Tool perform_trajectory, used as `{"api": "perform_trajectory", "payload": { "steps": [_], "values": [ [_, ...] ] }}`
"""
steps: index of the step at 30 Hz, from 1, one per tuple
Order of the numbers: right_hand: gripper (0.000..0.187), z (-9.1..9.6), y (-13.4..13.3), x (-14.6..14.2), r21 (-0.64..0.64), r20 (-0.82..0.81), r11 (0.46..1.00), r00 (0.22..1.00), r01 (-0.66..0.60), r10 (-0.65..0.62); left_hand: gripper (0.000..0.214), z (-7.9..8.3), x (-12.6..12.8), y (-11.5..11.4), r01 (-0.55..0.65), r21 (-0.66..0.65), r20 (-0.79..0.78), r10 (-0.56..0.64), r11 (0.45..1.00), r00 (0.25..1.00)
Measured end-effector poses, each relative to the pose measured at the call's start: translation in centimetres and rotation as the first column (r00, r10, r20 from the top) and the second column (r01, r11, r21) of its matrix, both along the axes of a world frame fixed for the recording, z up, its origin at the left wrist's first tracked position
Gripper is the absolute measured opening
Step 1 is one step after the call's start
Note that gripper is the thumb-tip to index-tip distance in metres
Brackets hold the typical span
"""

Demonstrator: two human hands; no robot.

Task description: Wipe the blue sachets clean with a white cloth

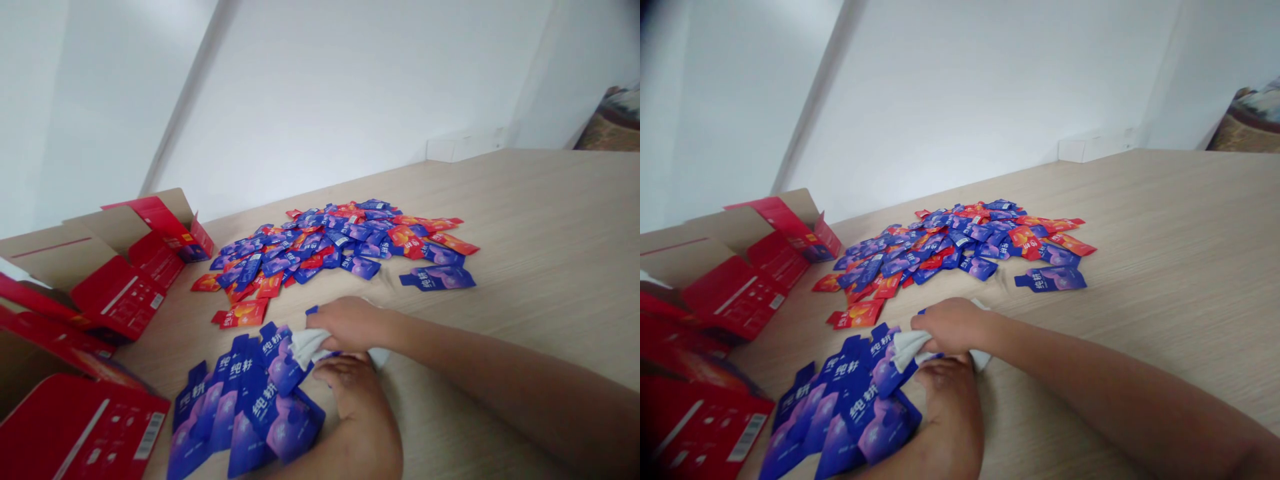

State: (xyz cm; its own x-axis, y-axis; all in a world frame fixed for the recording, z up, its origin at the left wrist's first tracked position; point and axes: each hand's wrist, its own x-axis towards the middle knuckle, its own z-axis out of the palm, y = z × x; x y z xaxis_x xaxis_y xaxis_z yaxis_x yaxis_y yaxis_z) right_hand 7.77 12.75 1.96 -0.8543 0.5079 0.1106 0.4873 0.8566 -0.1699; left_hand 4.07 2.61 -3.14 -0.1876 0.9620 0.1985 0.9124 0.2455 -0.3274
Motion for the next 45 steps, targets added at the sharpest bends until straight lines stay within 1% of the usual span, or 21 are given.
{"api": "perform_trajectory", "payload": {
  "steps": [2, 4, 6, 8, 10, 13, 16, 18, 21, 24, 26, 29, 31, 34, 36, 39, 42, 45],
  "values": [
    [0.034, -0.7, 0.3, -0.1, -0.014, 0.043, 1.000, 0.999, 0.028, -0.027, 0.031, 0.0, 0.0, 0.0, -0.001, 0.000, -0.007, 0.001, 1.000, 1.000],
    [0.035, -1.2, 1.0, 0.3, 0.002, 0.054, 0.993, 0.991, 0.121, -0.121, 0.031, 0.1, 0.0, -0.1, -0.004, 0.003, -0.012, 0.004, 1.000, 1.000],
    [0.034, -1.1, 1.8, 0.8, 0.032, 0.053, 0.977, 0.976, 0.211, -0.213, 0.031, 0.2, 0.1, -0.2, -0.005, 0.006, -0.016, 0.005, 1.000, 1.000],
    [0.031, -0.6, 2.1, 1.2, 0.060, 0.034, 0.965, 0.966, 0.254, -0.257, 0.030, 0.2, 0.1, -0.2, -0.002, 0.007, -0.017, 0.002, 1.000, 1.000],
    [0.029, 0.1, 1.8, 1.2, 0.080, -0.010, 0.967, 0.971, 0.240, -0.240, 0.030, 0.2, 0.0, -0.2, 0.002, 0.005, -0.017, -0.002, 1.000, 1.000],
    [0.029, 0.7, 0.7, 0.7, 0.076, -0.042, 0.987, 0.989, 0.142, -0.139, 0.030, 0.1, 0.0, 0.0, -0.001, -0.006, -0.020, 0.001, 1.000, 1.000],
    [0.030, 0.3, -0.3, -0.1, 0.028, 0.019, 1.000, 1.000, 0.015, -0.016, 0.031, -0.1, 0.0, 0.1, -0.008, -0.016, -0.030, 0.008, 1.000, 1.000],
    [0.031, -0.3, -0.3, -0.3, -0.006, 0.058, 1.000, 0.998, -0.007, 0.008, 0.032, -0.1, 0.0, 0.1, -0.012, -0.022, -0.035, 0.011, 1.000, 0.999],
    [0.035, -1.2, 0.5, -0.1, -0.005, 0.043, 0.999, 0.998, 0.043, -0.043, 0.033, 0.0, 0.0, 0.1, -0.010, -0.028, -0.049, 0.009, 1.000, 0.999],
    [0.036, -1.6, 1.7, 0.5, 0.022, 0.014, 0.992, 0.992, 0.125, -0.125, 0.033, 0.2, 0.0, 0.0, -0.007, -0.035, -0.084, 0.004, 0.999, 0.996],
    [0.034, -1.4, 2.2, 0.9, 0.037, 0.013, 0.984, 0.985, 0.172, -0.173, 0.032, 0.3, -0.1, -0.1, -0.005, -0.042, -0.115, 0.000, 0.999, 0.993],
    [0.031, -0.5, 2.3, 1.4, 0.051, 0.001, 0.977, 0.978, 0.209, -0.209, 0.032, 0.4, 0.0, -0.2, -0.003, -0.051, -0.161, -0.005, 0.999, 0.987],
    [0.030, 0.2, 1.9, 1.3, 0.045, -0.020, 0.979, 0.980, 0.197, -0.197, 0.032, 0.3, 0.0, -0.2, -0.007, -0.057, -0.187, -0.004, 0.998, 0.982],
    [0.032, 0.7, 0.8, 0.8, 0.020, -0.031, 0.994, 0.994, 0.108, -0.107, 0.031, 0.0, 0.1, 0.0, -0.031, -0.076, -0.292, 0.007, 0.997, 0.956],
    [0.033, 0.5, 0.3, 0.4, 0.001, 0.005, 0.999, 0.999, 0.047, -0.047, 0.032, -0.2, 0.2, 0.1, -0.050, -0.089, -0.367, 0.014, 0.995, 0.930],
    [0.035, -0.5, 0.2, -0.1, -0.019, 0.062, 0.999, 0.997, 0.040, -0.039, 0.033, -0.4, 0.2, 0.2, -0.061, -0.101, -0.401, 0.016, 0.993, 0.916],
    [0.037, -1.3, 1.3, 0.2, -0.013, 0.063, 0.992, 0.991, 0.122, -0.121, 0.031, -0.3, 0.2, 0.1, -0.049, -0.102, -0.395, 0.005, 0.994, 0.919],
    [0.035, -1.2, 2.6, 1.1, 0.002, 0.074, 0.971, 0.969, 0.238, -0.237, 0.031, -0.3, 0.1, 0.0, -0.044, -0.094, -0.388, 0.005, 0.995, 0.922]
  ]
}}
